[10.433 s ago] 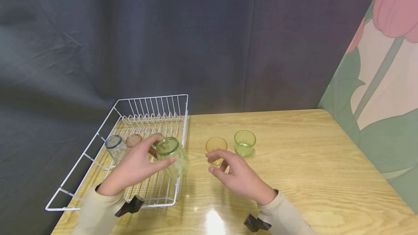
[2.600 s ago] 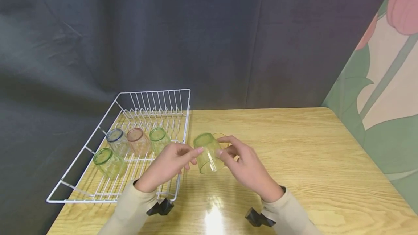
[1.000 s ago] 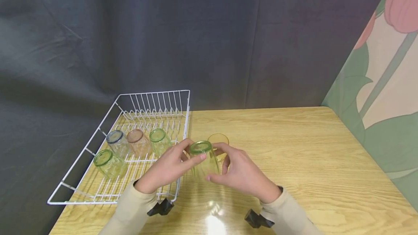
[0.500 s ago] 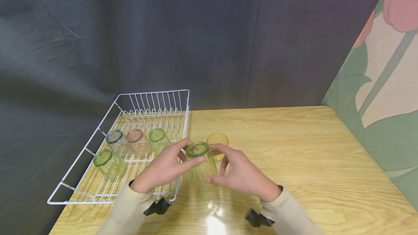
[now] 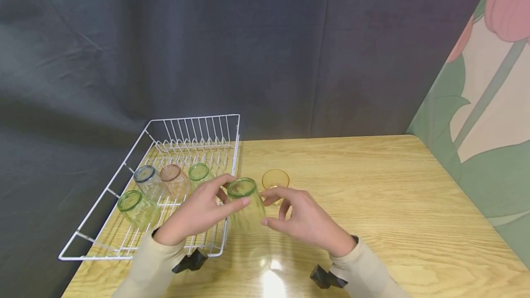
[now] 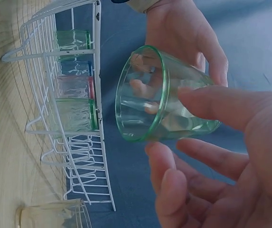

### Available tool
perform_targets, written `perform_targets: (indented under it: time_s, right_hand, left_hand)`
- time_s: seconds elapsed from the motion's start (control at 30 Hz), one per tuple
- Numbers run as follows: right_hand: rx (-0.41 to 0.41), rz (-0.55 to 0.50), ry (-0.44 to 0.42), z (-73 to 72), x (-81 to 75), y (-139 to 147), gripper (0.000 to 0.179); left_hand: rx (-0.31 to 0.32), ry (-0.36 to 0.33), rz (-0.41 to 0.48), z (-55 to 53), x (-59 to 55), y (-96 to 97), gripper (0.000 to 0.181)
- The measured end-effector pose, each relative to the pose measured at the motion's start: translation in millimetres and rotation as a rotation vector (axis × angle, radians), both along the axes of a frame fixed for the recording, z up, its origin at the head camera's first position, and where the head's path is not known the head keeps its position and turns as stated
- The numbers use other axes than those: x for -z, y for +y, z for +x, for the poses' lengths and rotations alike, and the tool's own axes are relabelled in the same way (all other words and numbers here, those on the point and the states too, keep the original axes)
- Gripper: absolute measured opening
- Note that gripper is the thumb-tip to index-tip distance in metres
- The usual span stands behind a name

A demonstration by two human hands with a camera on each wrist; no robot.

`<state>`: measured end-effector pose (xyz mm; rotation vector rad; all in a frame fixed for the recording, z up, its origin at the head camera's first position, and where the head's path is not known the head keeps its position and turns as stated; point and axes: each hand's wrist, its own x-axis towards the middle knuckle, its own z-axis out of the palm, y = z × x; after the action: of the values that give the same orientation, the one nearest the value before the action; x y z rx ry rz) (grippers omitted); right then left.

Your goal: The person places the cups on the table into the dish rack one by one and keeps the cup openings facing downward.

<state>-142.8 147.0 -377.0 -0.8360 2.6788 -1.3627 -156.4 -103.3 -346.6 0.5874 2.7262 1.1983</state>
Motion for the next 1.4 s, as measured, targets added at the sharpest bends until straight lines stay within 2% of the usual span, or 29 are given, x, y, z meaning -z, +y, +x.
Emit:
perform_targets:
  time_s: [0.2,0.33,0.47,0.7,0.83,1.03,1.27,1.4]
  right_hand:
    - [-0.017,-0.007,-0.010,-0.7,3.7,0.9,0.037]
    - [-0.005,0.005,-0.018,-0.8,4.4,1.7,0.034]
    - [0.003,0.005,-0.025,-1.1,4.7,1.9,0.033]
    - [0.025,0.014,-0.021,-1.0,6.3,2.4,0.031]
    - [0.036,0.018,-0.018,-1.0,7.6,2.5,0.031]
    - [0.045,0.024,-0.020,-2.4,8.2,2.8,0.031]
    - [0.042,0.029,-0.002,-3.8,7.8,3.2,0.031]
    - [0.022,0.022,0.004,-5.6,9.1,2.2,0.029]
  left_hand:
    - [-0.072,0.028,-0.046,0.9,-4.3,-10.9,0.051]
    - [-0.123,0.104,-0.146,-0.9,-9.1,-18.9,0.048]
    - [-0.169,0.165,-0.223,-3.1,-14.9,-29.4,0.053]
    - [-0.243,0.159,-0.309,-4.8,-25.5,-51.3,0.065]
    - [-0.241,0.184,-0.329,-6.3,-26.5,-63.6,0.066]
    - [-0.220,0.201,-0.320,-10.5,-20.2,-81.2,0.061]
    - [-0.218,0.127,-0.295,-15.8,-16.9,-102.6,0.049]
    - [-0.185,0.076,-0.288,-20.7,-16.4,-112.5,0.041]
